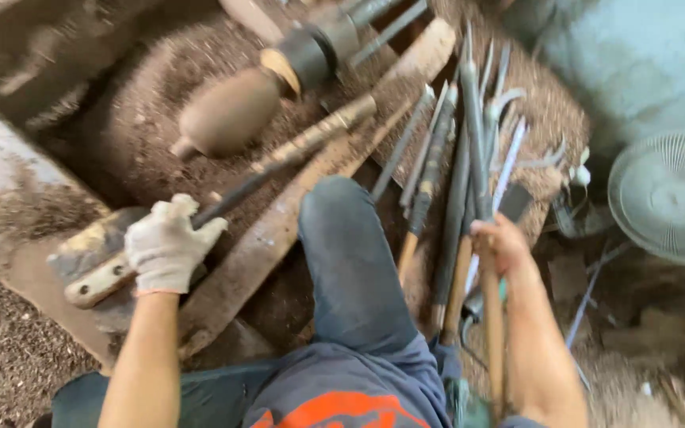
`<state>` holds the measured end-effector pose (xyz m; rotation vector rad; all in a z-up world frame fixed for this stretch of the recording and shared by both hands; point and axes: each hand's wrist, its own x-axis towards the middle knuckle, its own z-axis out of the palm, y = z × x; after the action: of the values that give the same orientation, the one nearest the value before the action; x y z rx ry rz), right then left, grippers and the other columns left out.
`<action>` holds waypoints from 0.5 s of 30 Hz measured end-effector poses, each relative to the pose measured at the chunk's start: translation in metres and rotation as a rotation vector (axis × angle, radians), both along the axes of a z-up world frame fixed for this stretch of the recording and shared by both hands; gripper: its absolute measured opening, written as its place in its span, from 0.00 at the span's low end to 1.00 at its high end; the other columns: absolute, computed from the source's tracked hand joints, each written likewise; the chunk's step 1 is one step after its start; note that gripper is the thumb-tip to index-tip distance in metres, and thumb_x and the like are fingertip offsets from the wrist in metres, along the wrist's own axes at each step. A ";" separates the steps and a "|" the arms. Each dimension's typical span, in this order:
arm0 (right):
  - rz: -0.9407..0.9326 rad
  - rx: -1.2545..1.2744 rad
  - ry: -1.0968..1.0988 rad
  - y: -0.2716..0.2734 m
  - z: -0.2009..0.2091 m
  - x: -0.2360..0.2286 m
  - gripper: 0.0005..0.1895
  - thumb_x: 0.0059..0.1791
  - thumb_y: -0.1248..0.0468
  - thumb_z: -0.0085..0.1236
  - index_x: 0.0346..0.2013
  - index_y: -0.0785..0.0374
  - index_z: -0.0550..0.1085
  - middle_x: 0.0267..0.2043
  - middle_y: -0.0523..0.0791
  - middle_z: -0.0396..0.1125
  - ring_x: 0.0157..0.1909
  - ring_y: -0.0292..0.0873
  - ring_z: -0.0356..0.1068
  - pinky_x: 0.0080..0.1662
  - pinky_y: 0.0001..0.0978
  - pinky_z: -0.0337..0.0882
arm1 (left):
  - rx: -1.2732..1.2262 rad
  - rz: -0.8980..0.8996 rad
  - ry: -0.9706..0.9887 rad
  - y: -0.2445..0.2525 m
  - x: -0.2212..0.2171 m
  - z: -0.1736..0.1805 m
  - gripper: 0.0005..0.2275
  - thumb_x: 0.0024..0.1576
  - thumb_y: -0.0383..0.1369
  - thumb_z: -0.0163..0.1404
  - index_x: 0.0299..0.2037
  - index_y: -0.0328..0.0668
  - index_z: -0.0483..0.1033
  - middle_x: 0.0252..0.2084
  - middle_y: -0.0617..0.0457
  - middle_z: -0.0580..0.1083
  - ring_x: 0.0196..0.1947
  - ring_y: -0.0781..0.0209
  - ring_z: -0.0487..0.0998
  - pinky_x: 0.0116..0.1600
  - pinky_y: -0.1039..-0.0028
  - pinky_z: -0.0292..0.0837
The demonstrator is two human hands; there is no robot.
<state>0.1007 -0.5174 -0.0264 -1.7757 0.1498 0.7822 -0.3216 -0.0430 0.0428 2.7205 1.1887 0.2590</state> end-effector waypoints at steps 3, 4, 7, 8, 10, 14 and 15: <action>0.115 -0.035 -0.040 -0.031 0.009 0.008 0.13 0.46 0.68 0.58 0.44 0.58 0.70 0.30 0.45 0.67 0.25 0.46 0.69 0.28 0.44 0.72 | 0.073 -0.059 0.064 -0.002 -0.006 -0.006 0.27 0.44 0.60 0.66 0.39 0.47 0.77 0.32 0.44 0.77 0.28 0.43 0.80 0.34 0.57 0.76; 0.100 -0.016 -0.022 -0.040 0.004 0.006 0.20 0.45 0.71 0.58 0.51 0.57 0.69 0.31 0.44 0.67 0.26 0.44 0.69 0.29 0.42 0.72 | 0.103 -0.075 0.056 -0.002 -0.011 -0.011 0.25 0.47 0.59 0.66 0.40 0.48 0.79 0.34 0.45 0.77 0.30 0.44 0.80 0.35 0.58 0.76; 0.037 -0.004 -0.046 -0.056 -0.016 0.003 0.32 0.44 0.75 0.59 0.63 0.57 0.66 0.38 0.43 0.69 0.32 0.40 0.70 0.32 0.37 0.75 | 0.137 -0.115 0.074 0.009 -0.014 -0.034 0.24 0.49 0.58 0.67 0.39 0.49 0.79 0.35 0.46 0.78 0.32 0.47 0.80 0.38 0.59 0.76; 0.025 -0.003 -0.084 -0.055 -0.026 0.000 0.37 0.44 0.78 0.59 0.68 0.58 0.65 0.43 0.43 0.70 0.37 0.39 0.72 0.35 0.34 0.76 | 0.149 -0.106 0.107 0.014 -0.019 -0.043 0.24 0.49 0.58 0.67 0.39 0.49 0.79 0.35 0.47 0.78 0.32 0.49 0.80 0.38 0.61 0.76; 0.009 0.009 -0.046 -0.043 -0.026 -0.018 0.39 0.45 0.77 0.59 0.70 0.57 0.64 0.44 0.45 0.69 0.38 0.40 0.73 0.34 0.33 0.74 | 0.161 -0.117 0.129 0.010 -0.020 -0.040 0.24 0.49 0.57 0.68 0.40 0.48 0.79 0.36 0.47 0.78 0.31 0.50 0.80 0.39 0.62 0.76; -0.019 0.048 0.034 -0.048 -0.066 -0.028 0.43 0.45 0.76 0.61 0.74 0.55 0.61 0.48 0.49 0.67 0.37 0.42 0.71 0.30 0.28 0.68 | 0.148 -0.106 0.142 0.009 -0.019 -0.038 0.23 0.49 0.54 0.67 0.41 0.45 0.79 0.36 0.48 0.79 0.31 0.52 0.80 0.41 0.63 0.76; -0.027 0.047 0.042 -0.051 -0.073 -0.030 0.43 0.45 0.76 0.61 0.74 0.55 0.61 0.48 0.49 0.67 0.37 0.42 0.71 0.30 0.28 0.68 | 0.148 -0.115 0.150 0.009 -0.019 -0.038 0.23 0.49 0.54 0.67 0.41 0.45 0.79 0.36 0.48 0.79 0.31 0.52 0.80 0.41 0.63 0.76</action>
<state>0.0704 -0.5685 -0.0989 -1.7102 0.1810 0.7977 -0.3408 -0.0338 0.0046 2.9711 1.0838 0.1351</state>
